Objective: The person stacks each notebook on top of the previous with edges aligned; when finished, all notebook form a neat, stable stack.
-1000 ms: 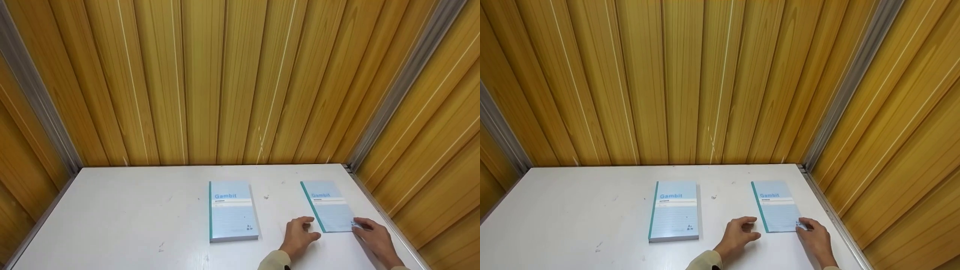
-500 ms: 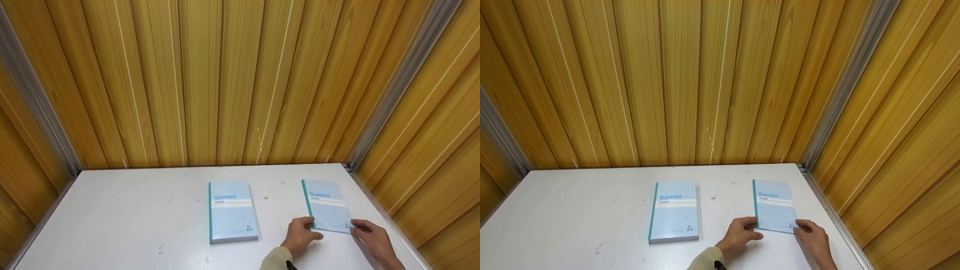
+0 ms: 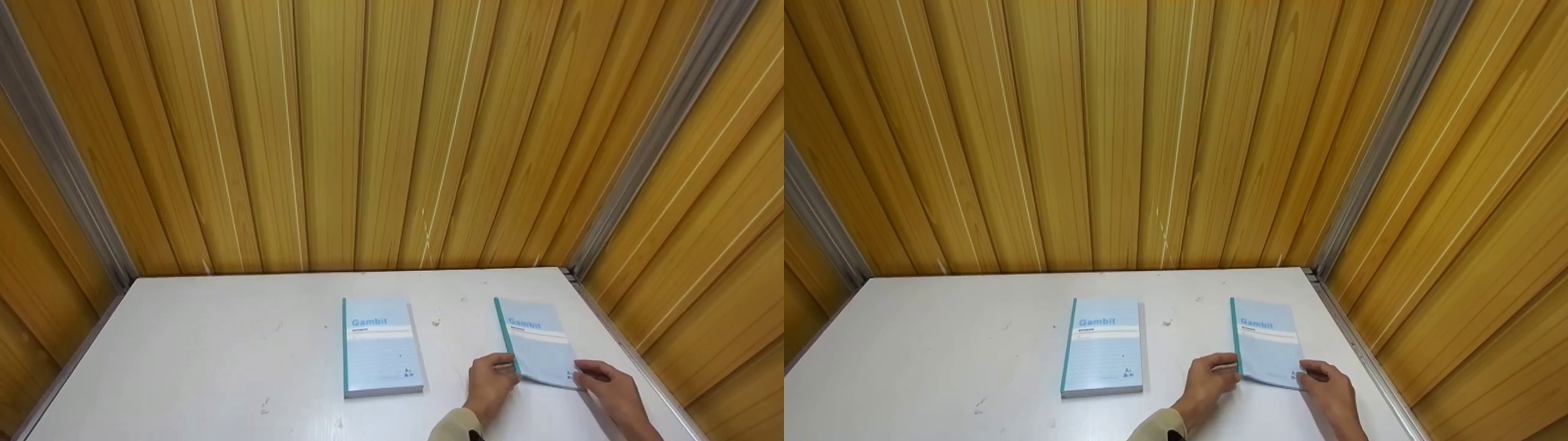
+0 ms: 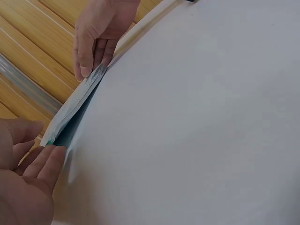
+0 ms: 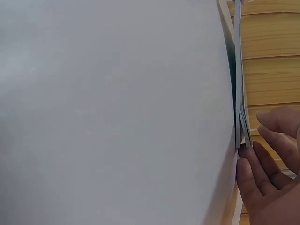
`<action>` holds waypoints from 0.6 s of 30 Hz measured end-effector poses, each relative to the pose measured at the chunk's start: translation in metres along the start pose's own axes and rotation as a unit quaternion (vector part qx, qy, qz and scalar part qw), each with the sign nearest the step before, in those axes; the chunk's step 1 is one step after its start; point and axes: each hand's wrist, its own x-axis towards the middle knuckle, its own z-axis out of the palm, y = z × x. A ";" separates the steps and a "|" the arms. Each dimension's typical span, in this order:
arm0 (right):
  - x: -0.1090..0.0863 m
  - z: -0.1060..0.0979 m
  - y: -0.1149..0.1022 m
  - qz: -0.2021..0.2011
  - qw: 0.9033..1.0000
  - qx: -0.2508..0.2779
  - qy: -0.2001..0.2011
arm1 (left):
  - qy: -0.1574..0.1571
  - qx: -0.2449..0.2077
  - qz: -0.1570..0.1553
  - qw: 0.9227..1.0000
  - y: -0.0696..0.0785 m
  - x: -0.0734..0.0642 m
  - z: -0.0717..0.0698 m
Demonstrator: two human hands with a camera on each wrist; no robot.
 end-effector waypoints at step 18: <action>-0.009 0.004 0.002 0.006 0.998 0.052 -0.034 | 0.029 -0.048 -0.028 0.998 0.013 -0.002 -0.003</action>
